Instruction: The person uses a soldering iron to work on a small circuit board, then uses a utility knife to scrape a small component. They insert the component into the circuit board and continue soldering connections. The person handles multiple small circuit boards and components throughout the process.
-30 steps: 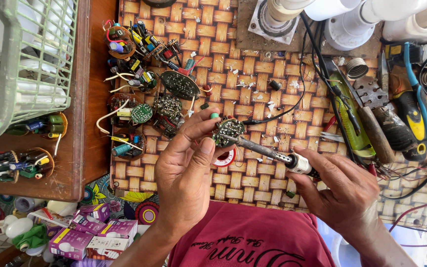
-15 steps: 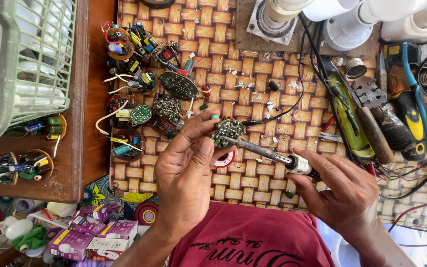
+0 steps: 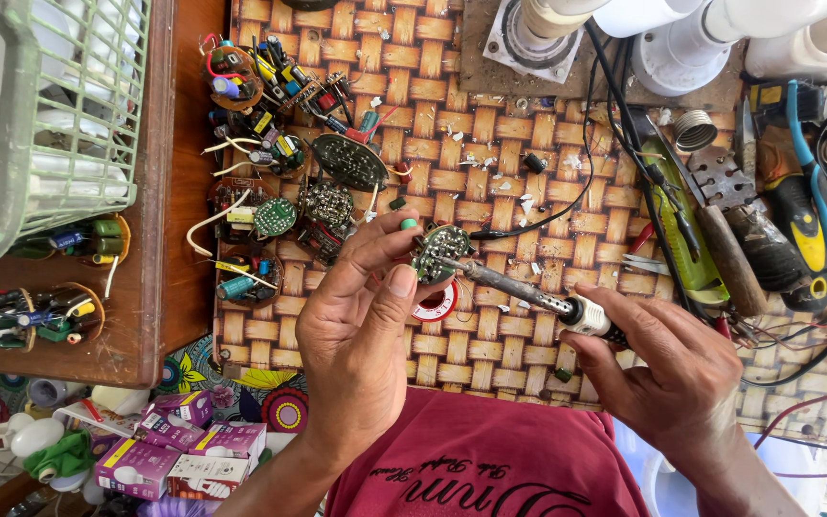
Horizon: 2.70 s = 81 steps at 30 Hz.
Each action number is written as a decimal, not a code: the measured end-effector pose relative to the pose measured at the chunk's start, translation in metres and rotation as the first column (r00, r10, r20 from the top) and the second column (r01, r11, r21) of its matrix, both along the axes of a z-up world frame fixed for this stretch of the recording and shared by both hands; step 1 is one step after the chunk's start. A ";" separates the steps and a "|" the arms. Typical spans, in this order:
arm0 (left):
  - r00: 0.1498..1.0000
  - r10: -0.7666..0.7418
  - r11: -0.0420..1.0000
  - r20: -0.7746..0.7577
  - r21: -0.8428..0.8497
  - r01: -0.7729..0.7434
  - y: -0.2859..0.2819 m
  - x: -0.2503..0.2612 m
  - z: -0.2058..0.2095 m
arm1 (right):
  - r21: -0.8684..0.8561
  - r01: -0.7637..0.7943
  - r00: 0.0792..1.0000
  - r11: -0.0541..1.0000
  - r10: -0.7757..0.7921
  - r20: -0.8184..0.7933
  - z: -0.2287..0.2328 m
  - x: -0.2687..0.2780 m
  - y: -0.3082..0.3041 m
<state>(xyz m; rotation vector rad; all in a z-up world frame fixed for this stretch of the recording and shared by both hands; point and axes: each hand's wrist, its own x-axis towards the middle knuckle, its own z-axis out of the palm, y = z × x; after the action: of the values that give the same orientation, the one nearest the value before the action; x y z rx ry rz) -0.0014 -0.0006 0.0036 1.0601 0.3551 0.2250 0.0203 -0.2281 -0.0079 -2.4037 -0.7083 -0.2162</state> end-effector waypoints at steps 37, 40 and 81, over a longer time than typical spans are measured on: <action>1.000 -0.005 0.990 -0.028 0.139 0.009 0.009 0.004 -0.014 | -0.071 -0.026 0.993 0.997 0.018 -0.114 -0.001 -0.001 -0.002; 1.000 0.002 0.994 -0.012 0.107 -0.001 0.009 0.003 -0.014 | -0.055 -0.020 0.992 0.998 0.013 -0.127 -0.001 -0.002 -0.002; 0.996 -0.060 0.960 -0.071 -0.278 0.038 0.016 0.005 -0.008 | 0.060 0.100 0.961 0.993 -0.080 -0.264 0.012 0.017 0.005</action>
<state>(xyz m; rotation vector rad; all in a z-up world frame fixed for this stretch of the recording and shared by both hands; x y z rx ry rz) 0.0033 0.0158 -0.0042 0.8017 0.4185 0.0856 0.0376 -0.2230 0.0044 -2.3390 -0.4627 0.0383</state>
